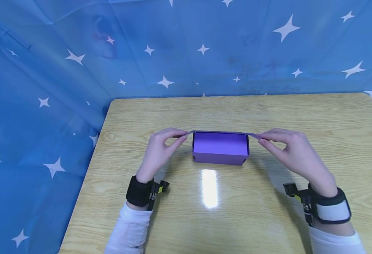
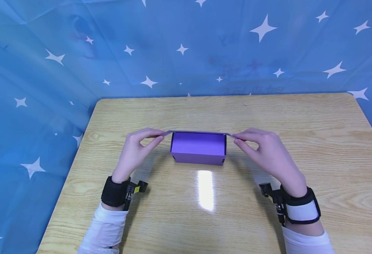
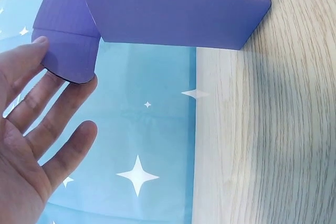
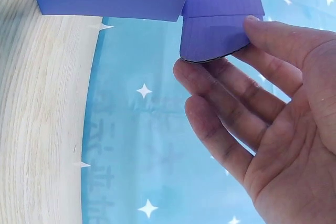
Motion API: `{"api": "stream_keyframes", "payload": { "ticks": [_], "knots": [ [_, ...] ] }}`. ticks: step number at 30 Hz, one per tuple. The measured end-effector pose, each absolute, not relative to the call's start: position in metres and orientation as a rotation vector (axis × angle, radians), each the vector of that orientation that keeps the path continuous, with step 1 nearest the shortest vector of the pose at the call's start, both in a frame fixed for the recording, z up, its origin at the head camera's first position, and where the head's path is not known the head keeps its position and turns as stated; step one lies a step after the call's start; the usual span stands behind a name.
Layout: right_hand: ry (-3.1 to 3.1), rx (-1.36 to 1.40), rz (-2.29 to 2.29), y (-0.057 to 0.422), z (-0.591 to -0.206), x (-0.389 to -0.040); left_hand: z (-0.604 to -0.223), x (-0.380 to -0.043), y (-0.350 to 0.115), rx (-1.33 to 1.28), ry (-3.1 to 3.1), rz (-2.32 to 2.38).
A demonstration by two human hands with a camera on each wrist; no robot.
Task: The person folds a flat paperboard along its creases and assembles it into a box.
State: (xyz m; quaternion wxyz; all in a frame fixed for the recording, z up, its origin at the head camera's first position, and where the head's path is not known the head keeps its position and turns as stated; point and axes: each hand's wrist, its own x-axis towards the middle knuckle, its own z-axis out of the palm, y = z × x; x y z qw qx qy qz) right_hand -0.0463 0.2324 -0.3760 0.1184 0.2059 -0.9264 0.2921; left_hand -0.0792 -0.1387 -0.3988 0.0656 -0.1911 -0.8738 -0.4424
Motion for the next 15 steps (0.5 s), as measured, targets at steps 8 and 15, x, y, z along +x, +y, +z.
{"api": "stream_keyframes", "payload": {
  "ticks": [8, 15],
  "knots": [
    [-2.726, 0.573, 0.870, 0.229, -0.373, -0.044, -0.396, -0.077, -0.134, -0.518, -2.632, -1.363],
    [-2.702, 0.540, 0.924, 0.223, -0.374, -0.042, -0.395, -0.076, -0.127, -0.451, -2.600, -1.424]
  ]
}}
